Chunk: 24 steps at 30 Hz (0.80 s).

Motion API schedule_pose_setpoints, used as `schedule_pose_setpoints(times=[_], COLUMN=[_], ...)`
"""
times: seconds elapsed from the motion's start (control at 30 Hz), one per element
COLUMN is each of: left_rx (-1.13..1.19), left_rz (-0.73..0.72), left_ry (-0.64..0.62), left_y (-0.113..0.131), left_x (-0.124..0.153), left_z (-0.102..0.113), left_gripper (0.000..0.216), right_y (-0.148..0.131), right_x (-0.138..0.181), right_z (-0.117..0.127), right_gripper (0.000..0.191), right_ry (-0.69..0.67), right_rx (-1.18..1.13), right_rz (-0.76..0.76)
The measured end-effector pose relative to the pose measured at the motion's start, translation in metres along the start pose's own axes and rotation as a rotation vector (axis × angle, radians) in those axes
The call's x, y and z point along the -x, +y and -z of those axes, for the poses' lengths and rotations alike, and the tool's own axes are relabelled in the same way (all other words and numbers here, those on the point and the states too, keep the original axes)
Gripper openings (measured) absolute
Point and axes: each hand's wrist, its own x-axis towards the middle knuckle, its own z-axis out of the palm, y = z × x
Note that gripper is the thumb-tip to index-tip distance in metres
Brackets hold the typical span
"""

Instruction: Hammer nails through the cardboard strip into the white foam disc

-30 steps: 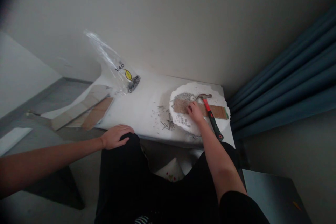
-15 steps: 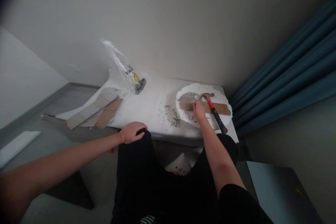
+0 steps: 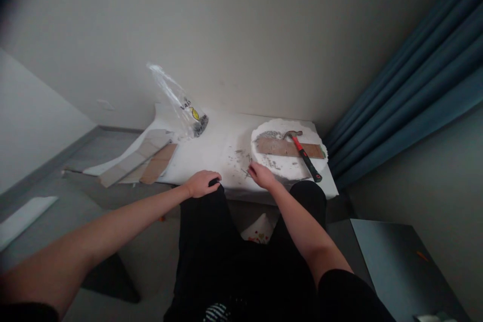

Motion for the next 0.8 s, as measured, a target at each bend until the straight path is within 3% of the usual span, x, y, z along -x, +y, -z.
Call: schedule_pose_setpoints(times=[0.1, 0.17, 0.3, 0.43, 0.53, 0.63, 0.8], left_rx=[-0.006, -0.013, -0.038, -0.101, -0.153, -0.131, 0.115], left_rz=[0.017, 0.033, 0.074, 0.141, 0.226, 0.243, 0.139], left_ry=[-0.014, -0.026, -0.057, -0.127, -0.184, -0.17, 0.101], left_y=[0.006, 0.01, 0.018, 0.023, 0.028, 0.035, 0.054], left_x=[-0.006, -0.01, -0.02, -0.033, -0.045, -0.064, -0.114], left_z=[0.001, 0.002, 0.002, -0.001, -0.004, -0.006, -0.019], left_gripper=[0.03, 0.03, 0.03, 0.036, 0.041, 0.042, 0.036], right_y=[-0.019, -0.024, -0.032, -0.049, -0.058, -0.054, -0.015], right_x=[0.004, 0.003, 0.011, 0.028, 0.027, 0.011, -0.015], right_z=[-0.022, -0.028, -0.03, -0.026, -0.006, 0.035, 0.107], right_gripper=[0.01, 0.018, 0.035, 0.039, 0.039, 0.039, 0.05], right_ry=[-0.171, -0.228, -0.306, -0.365, -0.383, -0.356, -0.155], right_rx=[0.15, 0.243, 0.368, 0.399, 0.392, 0.39, 0.442], right_rz=[0.01, -0.034, -0.104, -0.079, -0.035, 0.006, -0.029])
